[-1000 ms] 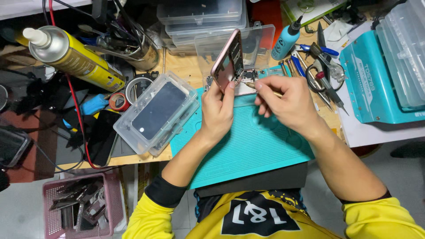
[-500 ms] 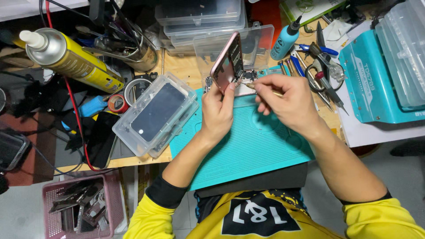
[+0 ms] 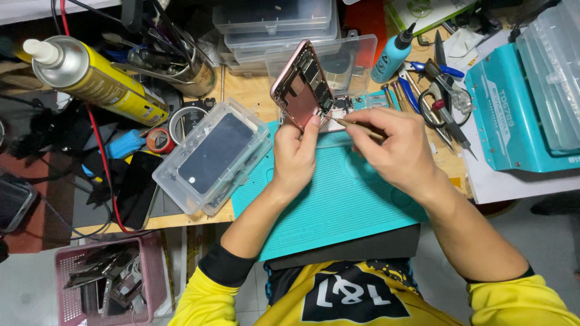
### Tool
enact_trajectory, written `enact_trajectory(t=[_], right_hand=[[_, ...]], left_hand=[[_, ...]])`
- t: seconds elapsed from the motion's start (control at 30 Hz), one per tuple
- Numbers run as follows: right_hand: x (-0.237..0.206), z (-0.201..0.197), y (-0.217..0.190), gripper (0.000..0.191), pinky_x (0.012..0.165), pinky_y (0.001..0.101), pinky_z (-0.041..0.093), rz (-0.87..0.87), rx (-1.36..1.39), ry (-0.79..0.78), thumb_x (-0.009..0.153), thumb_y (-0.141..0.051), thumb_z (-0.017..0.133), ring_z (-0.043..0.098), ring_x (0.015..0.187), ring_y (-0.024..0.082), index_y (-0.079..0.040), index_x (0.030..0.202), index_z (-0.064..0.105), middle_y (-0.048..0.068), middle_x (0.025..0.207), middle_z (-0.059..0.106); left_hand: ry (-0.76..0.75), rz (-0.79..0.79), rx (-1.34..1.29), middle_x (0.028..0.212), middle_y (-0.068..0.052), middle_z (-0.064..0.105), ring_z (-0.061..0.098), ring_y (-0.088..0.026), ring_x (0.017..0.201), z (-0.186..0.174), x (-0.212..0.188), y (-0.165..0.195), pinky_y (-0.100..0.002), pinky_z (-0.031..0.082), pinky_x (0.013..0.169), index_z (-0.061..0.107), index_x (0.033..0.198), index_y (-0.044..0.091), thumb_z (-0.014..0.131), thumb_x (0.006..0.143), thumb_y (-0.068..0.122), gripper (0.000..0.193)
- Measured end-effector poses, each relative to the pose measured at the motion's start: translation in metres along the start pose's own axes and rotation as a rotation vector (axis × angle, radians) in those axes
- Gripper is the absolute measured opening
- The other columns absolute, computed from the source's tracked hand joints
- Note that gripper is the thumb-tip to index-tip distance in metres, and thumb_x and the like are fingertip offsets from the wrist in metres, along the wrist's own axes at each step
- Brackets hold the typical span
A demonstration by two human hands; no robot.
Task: The person works at a repair bench on a disassembled smartphone, holding the phone frame in one hand while using a screwdriver to unscrew and reposition internal components. They set the phone down, pick up small parts and tools, and continue driving screws along the phone's edge.
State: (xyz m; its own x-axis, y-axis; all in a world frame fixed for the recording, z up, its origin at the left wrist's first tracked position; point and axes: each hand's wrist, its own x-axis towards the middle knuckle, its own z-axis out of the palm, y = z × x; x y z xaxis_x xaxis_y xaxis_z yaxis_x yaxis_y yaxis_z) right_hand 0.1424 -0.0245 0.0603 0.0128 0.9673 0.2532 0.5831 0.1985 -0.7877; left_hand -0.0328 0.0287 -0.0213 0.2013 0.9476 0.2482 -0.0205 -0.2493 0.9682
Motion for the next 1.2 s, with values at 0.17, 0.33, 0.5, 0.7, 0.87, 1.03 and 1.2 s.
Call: enact_trajectory(t=[0.17, 0.33, 0.5, 0.7, 0.87, 1.03, 1.2], right_hand=[[-0.001, 0.003, 0.000, 0.023, 0.064, 0.0272, 0.057, 0.014, 0.003, 0.024, 0.092, -0.008, 0.075, 0.074, 0.074, 0.013, 0.001, 0.112, 0.073, 0.011, 0.089, 0.076], [0.000, 0.003, 0.001, 0.027, 0.071, 0.0281, 0.057, -0.231, -0.079, 0.053, 0.092, -0.008, 0.075, 0.072, 0.082, 0.015, 0.004, 0.115, 0.071, 0.014, 0.096, 0.074], [-0.002, 0.003, -0.001, 0.021, 0.064, 0.0274, 0.055, -0.054, -0.014, 0.019, 0.094, -0.006, 0.072, 0.071, 0.074, 0.016, 0.002, 0.113, 0.074, 0.011, 0.091, 0.073], [-0.003, 0.000, -0.002, 0.017, 0.065, 0.0269, 0.055, -0.105, 0.003, 0.024, 0.096, -0.007, 0.069, 0.069, 0.076, 0.014, 0.000, 0.111, 0.074, 0.010, 0.090, 0.072], [-0.008, -0.001, -0.001, 0.020, 0.056, 0.0233, 0.054, 0.173, 0.160, -0.031, 0.094, -0.007, 0.070, 0.069, 0.064, 0.007, -0.002, 0.114, 0.073, 0.004, 0.081, 0.074], [-0.018, -0.011, 0.004, 0.011, 0.058, 0.0228, 0.054, 0.092, 0.122, -0.010, 0.097, -0.004, 0.069, 0.069, 0.067, 0.008, 0.000, 0.107, 0.073, 0.004, 0.087, 0.074], [-0.022, -0.037, 0.014, 0.034, 0.072, 0.0214, 0.056, 0.175, 0.495, -0.076, 0.087, 0.000, 0.070, 0.070, 0.080, 0.010, 0.001, 0.120, 0.068, 0.005, 0.095, 0.071]], left_hand=[[0.004, -0.038, -0.020, 0.085, -0.007, 0.073, 0.060, -0.006, 0.077, -0.001, 0.000, -0.001, -0.027, 0.050, 0.066, 0.073, 0.108, -0.004, 0.056, 0.107, 0.015, 0.026], [-0.008, -0.027, -0.037, 0.092, -0.008, 0.073, 0.062, -0.008, 0.083, -0.003, -0.001, -0.003, -0.027, 0.052, 0.073, 0.072, 0.112, -0.005, 0.056, 0.109, 0.015, 0.025], [-0.008, -0.009, -0.096, 0.097, -0.007, 0.075, 0.064, -0.007, 0.088, -0.002, -0.001, -0.004, -0.026, 0.054, 0.077, 0.069, 0.114, -0.004, 0.056, 0.108, 0.013, 0.023], [-0.004, -0.002, -0.050, 0.094, -0.006, 0.075, 0.063, -0.007, 0.085, 0.001, -0.003, -0.007, -0.026, 0.054, 0.075, 0.070, 0.114, -0.005, 0.057, 0.108, 0.012, 0.023], [-0.034, -0.026, -0.153, 0.102, -0.007, 0.074, 0.063, -0.008, 0.091, 0.002, -0.004, -0.013, -0.026, 0.054, 0.080, 0.068, 0.119, -0.005, 0.056, 0.110, 0.011, 0.022], [-0.096, -0.073, -0.517, 0.129, -0.012, 0.068, 0.066, -0.016, 0.117, 0.002, -0.001, -0.011, -0.032, 0.056, 0.104, 0.058, 0.134, -0.006, 0.051, 0.111, 0.006, 0.026], [-0.100, -0.148, -0.655, 0.136, -0.017, 0.065, 0.066, -0.024, 0.124, -0.014, -0.002, 0.005, -0.040, 0.059, 0.107, 0.054, 0.138, -0.006, 0.049, 0.110, 0.005, 0.031]])
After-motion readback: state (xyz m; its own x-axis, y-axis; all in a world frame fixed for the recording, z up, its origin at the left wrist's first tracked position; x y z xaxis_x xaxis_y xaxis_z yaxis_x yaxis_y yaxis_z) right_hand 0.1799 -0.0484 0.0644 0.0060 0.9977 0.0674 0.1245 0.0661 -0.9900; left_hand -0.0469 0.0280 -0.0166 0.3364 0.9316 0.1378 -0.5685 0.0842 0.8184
